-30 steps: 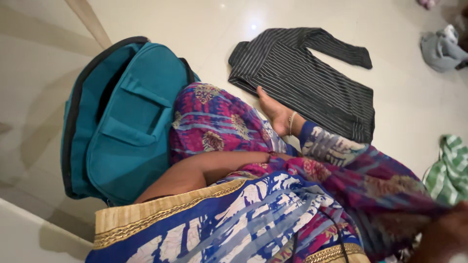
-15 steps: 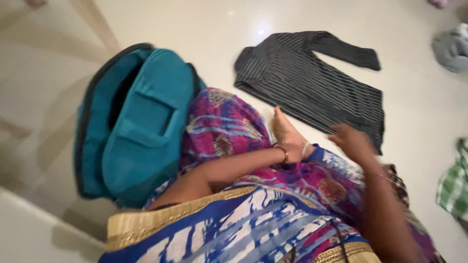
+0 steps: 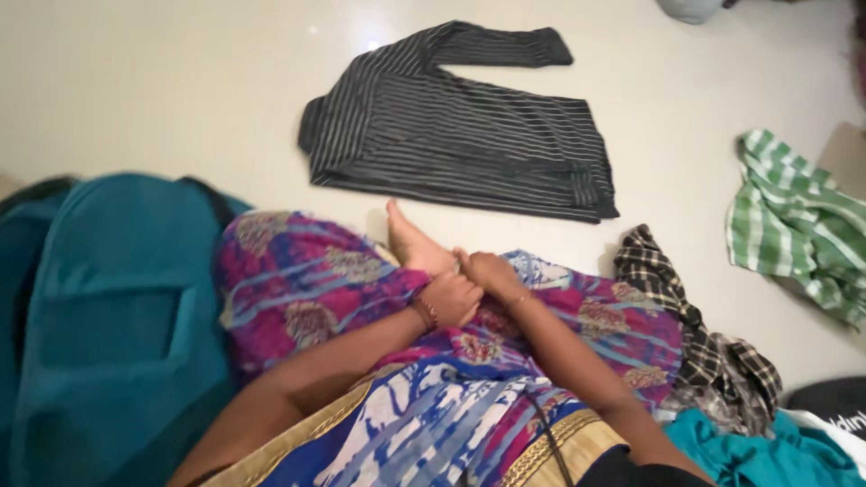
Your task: The person folds a striped shirt by hand and places it into a blue backpack.
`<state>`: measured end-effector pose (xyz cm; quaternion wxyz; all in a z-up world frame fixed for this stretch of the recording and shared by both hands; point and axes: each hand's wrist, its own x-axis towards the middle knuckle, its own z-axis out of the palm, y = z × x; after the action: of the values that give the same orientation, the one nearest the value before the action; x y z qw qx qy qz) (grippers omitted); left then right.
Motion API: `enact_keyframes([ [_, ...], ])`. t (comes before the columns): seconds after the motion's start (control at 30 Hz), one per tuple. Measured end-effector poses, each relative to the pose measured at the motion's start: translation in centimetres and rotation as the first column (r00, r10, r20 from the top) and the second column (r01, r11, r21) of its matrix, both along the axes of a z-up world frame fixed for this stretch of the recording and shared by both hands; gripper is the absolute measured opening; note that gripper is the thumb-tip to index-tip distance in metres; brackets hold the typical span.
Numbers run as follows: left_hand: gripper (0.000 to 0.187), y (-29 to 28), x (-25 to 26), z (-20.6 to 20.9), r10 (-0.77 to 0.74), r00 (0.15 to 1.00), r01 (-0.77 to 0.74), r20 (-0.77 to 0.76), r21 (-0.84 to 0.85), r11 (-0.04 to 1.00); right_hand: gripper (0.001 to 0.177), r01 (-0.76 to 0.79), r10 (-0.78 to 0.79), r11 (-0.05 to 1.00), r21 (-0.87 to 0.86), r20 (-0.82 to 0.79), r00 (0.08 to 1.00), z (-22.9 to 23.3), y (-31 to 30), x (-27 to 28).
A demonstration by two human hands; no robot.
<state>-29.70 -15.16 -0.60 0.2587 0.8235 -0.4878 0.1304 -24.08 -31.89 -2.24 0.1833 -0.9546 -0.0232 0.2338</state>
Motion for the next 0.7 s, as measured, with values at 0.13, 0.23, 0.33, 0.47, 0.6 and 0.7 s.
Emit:
enact_keyframes([
  [0.13, 0.017, -0.2, 1.8, -0.9, -0.050, 0.993, 0.055, -0.105, 0.047, 0.997, 0.083, -0.062, 0.063, 0.998, 0.008, -0.049, 0.997, -1.4, -0.3, 1.6],
  [0.23, 0.019, 0.2, 4.9, -2.0, 0.054, 0.893, 0.021, -0.446, 0.162, 0.986, 0.056, -0.028, 0.028, 0.992, 0.124, 0.001, 1.000, -1.2, -2.1, 3.0],
  [0.33, 0.044, 3.7, 11.1, -3.4, 0.257, 0.834, -0.210, -0.489, 0.149, 0.966, 0.031, -0.142, 0.031, 0.952, 0.272, 0.373, 0.927, -1.8, -6.8, 5.5],
  [0.47, 0.026, 13.5, 22.3, -2.2, 0.459, 0.820, -0.433, -0.343, 0.155, 0.888, 0.030, 0.050, -0.067, 0.996, 0.071, 0.260, 0.963, -3.7, -14.3, 9.8],
  [0.6, 0.023, 16.6, 24.7, -2.3, 0.752, 0.520, -0.578, -0.405, 0.482, 0.659, 0.034, 0.091, -0.092, 0.996, 0.018, 0.353, 0.931, -4.8, -17.5, 11.3],
  [0.7, 0.026, 16.6, 25.1, -5.4, 0.821, 0.445, -0.582, -0.359, 0.580, 0.569, 0.039, 0.226, -0.247, 0.969, 0.100, 0.333, 0.910, -4.6, -18.0, 11.3],
])
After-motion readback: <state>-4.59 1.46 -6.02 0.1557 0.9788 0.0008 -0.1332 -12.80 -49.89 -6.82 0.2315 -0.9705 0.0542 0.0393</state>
